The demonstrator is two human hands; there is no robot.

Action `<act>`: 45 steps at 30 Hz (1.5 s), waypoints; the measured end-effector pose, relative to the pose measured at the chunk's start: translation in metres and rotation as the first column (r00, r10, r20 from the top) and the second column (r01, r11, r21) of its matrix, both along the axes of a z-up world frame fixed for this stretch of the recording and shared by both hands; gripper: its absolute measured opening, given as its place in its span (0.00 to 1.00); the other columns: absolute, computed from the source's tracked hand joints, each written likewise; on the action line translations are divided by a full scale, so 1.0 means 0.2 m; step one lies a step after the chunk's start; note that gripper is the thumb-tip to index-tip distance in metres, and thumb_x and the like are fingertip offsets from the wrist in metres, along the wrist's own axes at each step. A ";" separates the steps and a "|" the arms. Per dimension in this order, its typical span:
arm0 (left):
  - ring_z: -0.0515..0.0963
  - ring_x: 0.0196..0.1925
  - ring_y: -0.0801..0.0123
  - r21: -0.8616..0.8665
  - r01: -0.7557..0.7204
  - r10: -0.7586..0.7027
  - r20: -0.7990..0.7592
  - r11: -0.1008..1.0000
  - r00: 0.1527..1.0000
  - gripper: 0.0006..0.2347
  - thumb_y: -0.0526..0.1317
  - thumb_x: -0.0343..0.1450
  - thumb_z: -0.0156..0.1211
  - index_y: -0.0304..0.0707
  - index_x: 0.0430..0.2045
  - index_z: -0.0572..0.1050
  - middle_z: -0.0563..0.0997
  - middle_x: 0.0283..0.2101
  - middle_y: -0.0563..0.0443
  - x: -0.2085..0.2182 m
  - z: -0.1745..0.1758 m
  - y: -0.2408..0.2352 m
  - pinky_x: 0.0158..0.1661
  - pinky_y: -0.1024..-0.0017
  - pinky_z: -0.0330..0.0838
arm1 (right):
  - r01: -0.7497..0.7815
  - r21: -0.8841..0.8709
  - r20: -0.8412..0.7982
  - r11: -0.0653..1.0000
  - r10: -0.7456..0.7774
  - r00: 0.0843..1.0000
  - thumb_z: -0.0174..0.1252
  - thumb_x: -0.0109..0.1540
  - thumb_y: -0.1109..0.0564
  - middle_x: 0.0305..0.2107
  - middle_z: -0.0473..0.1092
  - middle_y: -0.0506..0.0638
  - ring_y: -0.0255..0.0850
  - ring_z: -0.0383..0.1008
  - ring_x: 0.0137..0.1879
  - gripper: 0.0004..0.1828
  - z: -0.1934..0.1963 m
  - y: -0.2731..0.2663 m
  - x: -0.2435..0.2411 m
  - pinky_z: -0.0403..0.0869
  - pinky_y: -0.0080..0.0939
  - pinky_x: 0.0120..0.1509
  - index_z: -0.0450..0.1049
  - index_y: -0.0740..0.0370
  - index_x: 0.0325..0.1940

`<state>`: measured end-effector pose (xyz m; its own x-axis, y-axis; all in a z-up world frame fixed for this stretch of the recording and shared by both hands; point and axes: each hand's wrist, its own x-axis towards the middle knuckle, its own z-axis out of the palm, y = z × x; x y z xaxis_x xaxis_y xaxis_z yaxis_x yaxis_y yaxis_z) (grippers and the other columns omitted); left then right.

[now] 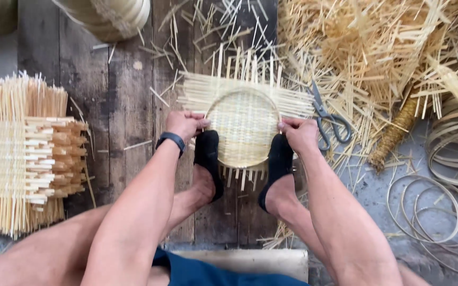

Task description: Weave bamboo strips over a circular mold and trim the edges with scissors to assemble a steamer basket base.

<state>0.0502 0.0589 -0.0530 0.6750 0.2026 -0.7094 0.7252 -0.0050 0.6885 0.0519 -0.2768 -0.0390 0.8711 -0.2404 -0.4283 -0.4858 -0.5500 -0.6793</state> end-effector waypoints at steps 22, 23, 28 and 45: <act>0.74 0.52 0.64 0.592 0.490 -0.758 0.382 0.640 0.529 0.13 0.54 0.74 0.54 0.58 0.41 0.85 0.81 0.48 0.58 0.45 -0.14 -0.36 0.57 0.64 0.70 | -0.578 -0.700 0.219 0.420 0.896 0.386 0.65 0.52 0.37 0.68 0.57 0.65 0.61 0.51 0.76 0.50 0.11 0.58 -0.31 0.50 0.72 0.76 0.63 0.65 0.71; 0.73 0.52 0.62 0.629 0.487 -0.783 0.364 0.606 0.505 0.13 0.53 0.74 0.53 0.57 0.40 0.85 0.81 0.48 0.57 0.47 -0.13 -0.36 0.55 0.63 0.69 | -0.658 -0.589 0.205 0.469 0.874 0.440 0.65 0.53 0.38 0.65 0.61 0.61 0.57 0.55 0.73 0.43 0.16 0.58 -0.24 0.53 0.68 0.76 0.67 0.62 0.67; 0.74 0.50 0.56 0.643 0.548 -0.833 0.296 0.536 0.467 0.13 0.49 0.76 0.49 0.51 0.39 0.84 0.82 0.46 0.53 0.47 -0.24 -0.36 0.52 0.61 0.68 | -0.617 -0.260 0.591 0.743 0.628 0.507 0.64 0.66 0.50 0.55 0.74 0.55 0.49 0.72 0.67 0.20 0.11 0.37 0.14 0.69 0.52 0.74 0.75 0.60 0.60; 0.82 0.41 0.69 0.280 0.595 -0.654 0.234 0.754 0.719 0.27 0.56 0.52 0.82 0.45 0.40 0.83 0.84 0.42 0.51 0.57 -0.19 -0.31 0.45 0.65 0.76 | -0.153 0.226 0.156 0.962 0.119 0.981 0.47 0.71 0.43 0.36 0.81 0.48 0.33 0.80 0.42 0.23 -0.19 -0.14 0.43 0.77 0.36 0.50 0.81 0.60 0.50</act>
<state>0.1645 -0.0024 -0.0901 0.8609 -0.2451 -0.4459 0.2709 -0.5211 0.8094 0.1380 -0.3054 -0.0765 0.9436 -0.0226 -0.3304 -0.3088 -0.4205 -0.8531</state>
